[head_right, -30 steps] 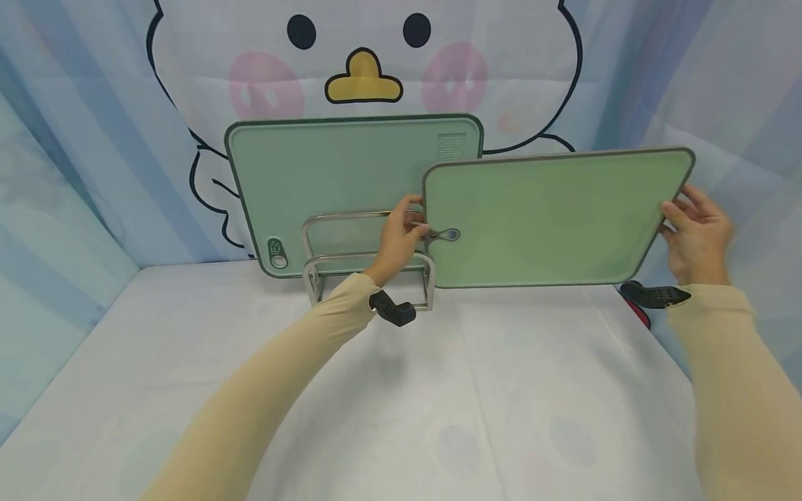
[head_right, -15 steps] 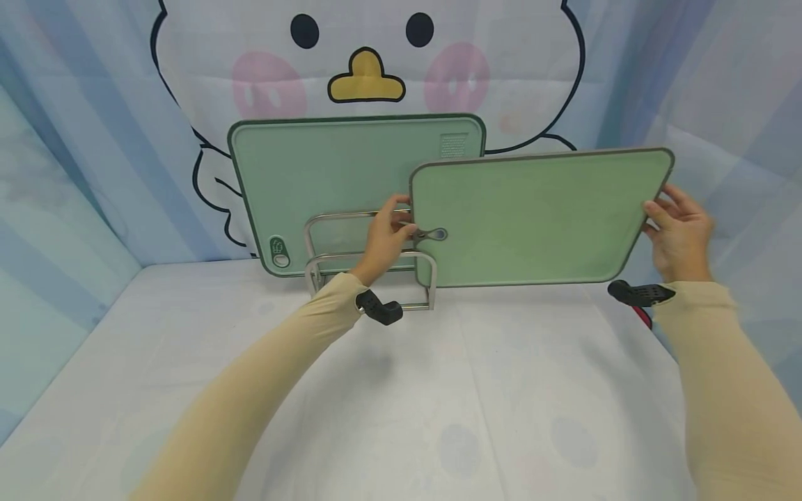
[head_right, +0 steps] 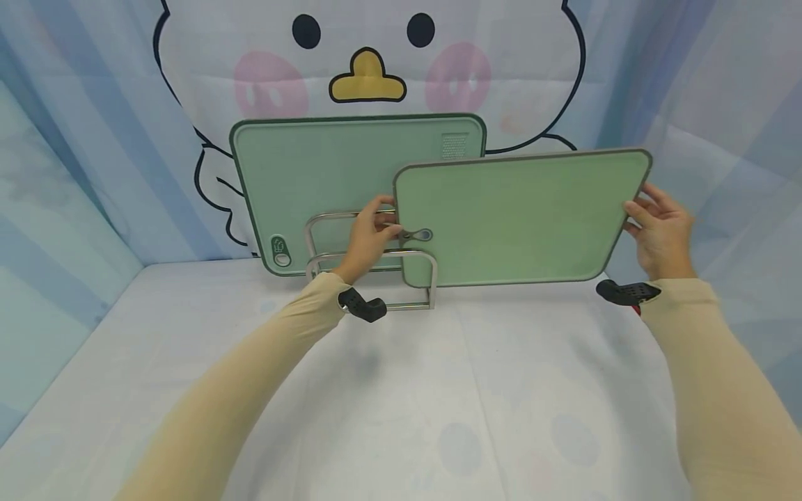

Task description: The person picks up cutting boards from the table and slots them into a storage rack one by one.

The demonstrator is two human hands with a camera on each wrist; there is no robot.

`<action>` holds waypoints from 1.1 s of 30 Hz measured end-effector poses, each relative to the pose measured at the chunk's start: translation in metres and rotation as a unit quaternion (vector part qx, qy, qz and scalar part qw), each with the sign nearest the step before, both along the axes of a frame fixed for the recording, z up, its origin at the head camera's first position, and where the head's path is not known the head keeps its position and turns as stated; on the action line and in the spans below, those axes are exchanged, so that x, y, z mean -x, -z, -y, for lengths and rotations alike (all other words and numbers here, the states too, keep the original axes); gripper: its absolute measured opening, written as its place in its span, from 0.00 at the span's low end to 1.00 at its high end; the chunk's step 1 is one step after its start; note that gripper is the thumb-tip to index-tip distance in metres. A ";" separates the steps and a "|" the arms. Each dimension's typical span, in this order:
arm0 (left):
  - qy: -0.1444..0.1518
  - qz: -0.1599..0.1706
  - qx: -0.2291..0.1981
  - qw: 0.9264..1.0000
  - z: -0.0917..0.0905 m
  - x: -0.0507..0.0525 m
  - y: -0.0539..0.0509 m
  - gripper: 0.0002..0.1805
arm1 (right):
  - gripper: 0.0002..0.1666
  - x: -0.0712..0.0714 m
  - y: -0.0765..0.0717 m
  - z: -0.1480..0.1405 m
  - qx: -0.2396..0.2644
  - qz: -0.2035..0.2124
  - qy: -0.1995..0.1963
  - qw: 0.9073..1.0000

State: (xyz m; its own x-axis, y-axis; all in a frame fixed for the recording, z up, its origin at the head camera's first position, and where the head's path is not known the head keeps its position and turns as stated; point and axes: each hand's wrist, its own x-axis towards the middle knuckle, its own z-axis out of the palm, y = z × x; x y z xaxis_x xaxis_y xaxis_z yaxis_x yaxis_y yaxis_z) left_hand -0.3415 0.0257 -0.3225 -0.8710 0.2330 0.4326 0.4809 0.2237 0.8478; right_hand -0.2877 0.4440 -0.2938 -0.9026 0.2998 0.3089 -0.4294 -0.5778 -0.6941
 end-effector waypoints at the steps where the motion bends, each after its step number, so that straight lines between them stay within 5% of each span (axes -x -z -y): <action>1: -0.001 0.000 0.002 1.000 0.002 0.000 0.000 0.20 | 0.22 0.001 0.000 0.001 0.000 0.000 -0.004 1.000; 20: -0.007 0.021 -0.009 1.000 0.036 0.000 -0.001 0.21 | 0.16 0.007 -0.001 0.016 -0.150 0.037 -0.028 0.988; 33: -0.003 0.036 -0.009 0.999 0.057 0.000 -0.002 0.22 | 0.17 0.011 -0.001 0.027 -0.165 0.053 -0.047 0.984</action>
